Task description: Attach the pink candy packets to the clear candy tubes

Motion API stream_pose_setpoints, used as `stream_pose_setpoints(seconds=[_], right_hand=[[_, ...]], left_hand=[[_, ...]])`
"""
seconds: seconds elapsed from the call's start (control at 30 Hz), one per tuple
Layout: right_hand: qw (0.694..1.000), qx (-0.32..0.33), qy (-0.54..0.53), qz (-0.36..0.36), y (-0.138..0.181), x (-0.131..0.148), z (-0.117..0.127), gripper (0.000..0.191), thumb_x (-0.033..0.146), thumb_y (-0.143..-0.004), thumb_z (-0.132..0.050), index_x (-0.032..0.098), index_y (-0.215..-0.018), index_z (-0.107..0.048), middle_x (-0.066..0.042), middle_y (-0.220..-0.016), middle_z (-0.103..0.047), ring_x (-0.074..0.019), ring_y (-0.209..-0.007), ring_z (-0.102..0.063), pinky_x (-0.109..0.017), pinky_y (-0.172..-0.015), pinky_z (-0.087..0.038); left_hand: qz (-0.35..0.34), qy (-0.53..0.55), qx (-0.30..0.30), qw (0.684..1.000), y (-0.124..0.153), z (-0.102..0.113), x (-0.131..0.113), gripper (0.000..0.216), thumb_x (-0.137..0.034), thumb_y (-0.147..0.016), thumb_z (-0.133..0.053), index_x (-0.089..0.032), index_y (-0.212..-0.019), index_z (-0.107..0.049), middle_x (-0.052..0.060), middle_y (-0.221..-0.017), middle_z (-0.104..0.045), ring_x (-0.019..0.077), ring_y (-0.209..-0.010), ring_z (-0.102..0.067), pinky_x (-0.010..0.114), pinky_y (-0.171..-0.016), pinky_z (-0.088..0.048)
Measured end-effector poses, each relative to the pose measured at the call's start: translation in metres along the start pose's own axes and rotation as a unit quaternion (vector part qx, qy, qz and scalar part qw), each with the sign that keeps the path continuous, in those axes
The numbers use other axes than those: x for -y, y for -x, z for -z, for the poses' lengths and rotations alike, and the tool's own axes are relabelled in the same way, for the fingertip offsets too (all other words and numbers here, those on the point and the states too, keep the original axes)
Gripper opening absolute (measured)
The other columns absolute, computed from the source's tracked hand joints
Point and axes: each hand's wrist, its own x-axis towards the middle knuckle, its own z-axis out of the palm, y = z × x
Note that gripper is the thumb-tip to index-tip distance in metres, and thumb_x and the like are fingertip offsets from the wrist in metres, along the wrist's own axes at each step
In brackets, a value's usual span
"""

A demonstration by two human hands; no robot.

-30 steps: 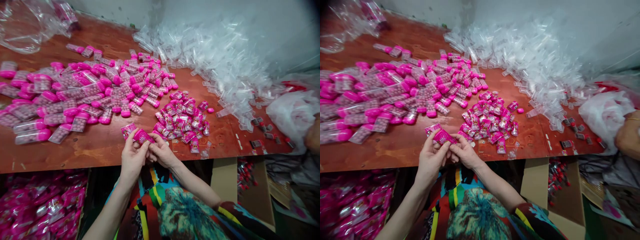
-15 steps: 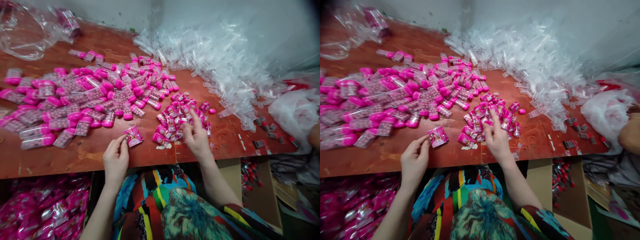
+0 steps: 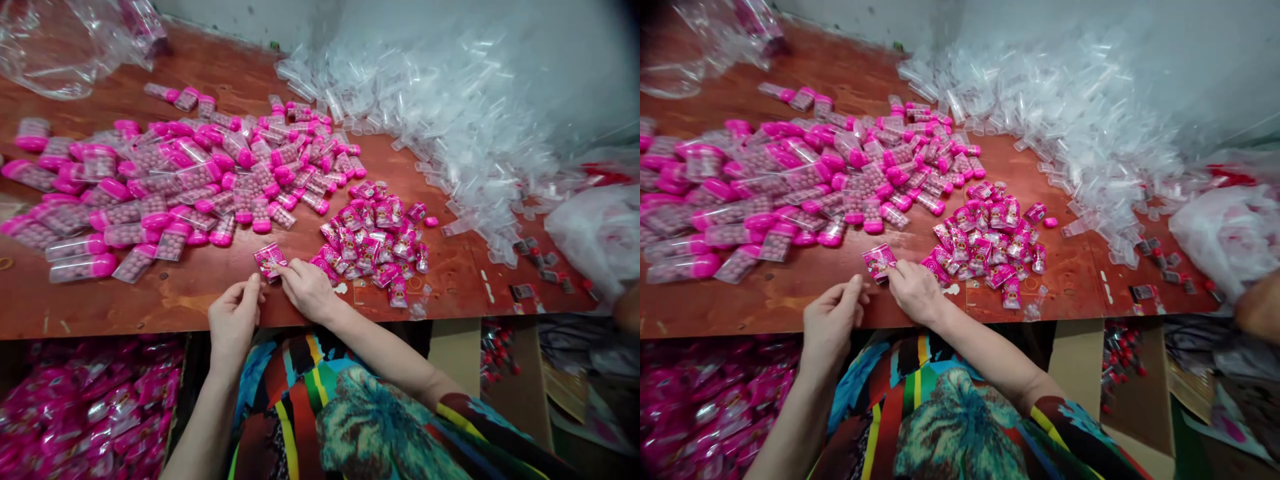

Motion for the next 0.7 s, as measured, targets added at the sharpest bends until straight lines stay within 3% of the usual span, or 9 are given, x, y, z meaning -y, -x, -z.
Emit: stream_pose_setpoints(seconds=[0.1,0.27,0.4,0.57,0.7], right_hand=[[0.997,-0.07,-0.01,0.007,0.004,-0.002,-0.005,0.03,0.021,-0.114,-0.049,0.018,-0.096,-0.073,-0.008,-0.093,-0.065,-0.0221,-0.084,-0.062,-0.032,-0.077,-0.05],[0.992,-0.119,-0.004,0.032,0.004,-0.002,-0.005,0.031,0.022,-0.115,-0.05,0.019,-0.094,-0.073,-0.008,-0.093,-0.066,-0.0211,-0.083,-0.062,-0.032,-0.075,-0.049],[0.99,-0.13,0.018,0.043,0.004,-0.002,0.003,0.029,0.022,-0.115,-0.054,0.019,-0.1,-0.078,-0.008,-0.094,-0.066,-0.0196,-0.079,-0.061,-0.031,-0.07,-0.048],[0.99,-0.136,-0.028,0.022,0.015,-0.011,0.015,0.023,0.022,-0.113,-0.058,0.022,-0.116,-0.081,-0.006,-0.096,-0.067,-0.0164,-0.079,-0.063,-0.026,-0.067,-0.05],[0.985,-0.162,-0.034,0.041,0.023,-0.019,0.015,0.028,0.012,-0.109,-0.06,0.025,-0.124,-0.08,-0.007,-0.095,-0.068,-0.0181,-0.081,-0.064,-0.027,-0.071,-0.053]], left_hand=[[0.049,0.049,0.032,0.997,0.002,-0.006,-0.01,0.054,-0.067,-0.084,-0.074,-0.015,-0.072,-0.069,-0.001,-0.057,-0.06,0.0072,-0.037,-0.039,0.024,-0.038,-0.025],[0.059,0.054,0.064,0.995,-0.003,-0.015,-0.019,0.061,-0.073,-0.076,-0.079,-0.016,-0.061,-0.063,0.001,-0.055,-0.06,0.0062,-0.033,-0.037,0.024,-0.036,-0.019],[0.038,0.029,0.043,0.998,-0.012,-0.017,-0.012,0.057,-0.07,-0.074,-0.082,-0.018,-0.06,-0.064,-0.001,-0.052,-0.057,0.0071,-0.034,-0.038,0.022,-0.036,-0.022],[0.016,-0.033,0.029,0.999,-0.015,-0.012,-0.007,0.052,-0.066,-0.081,-0.078,-0.018,-0.065,-0.066,0.0,-0.05,-0.058,0.0097,-0.035,-0.043,0.022,-0.037,-0.028],[0.068,0.0,0.053,0.996,-0.005,-0.01,-0.017,0.059,-0.073,-0.085,-0.07,-0.017,-0.067,-0.065,0.0,-0.048,-0.056,0.0101,-0.032,-0.041,0.024,-0.036,-0.023]])
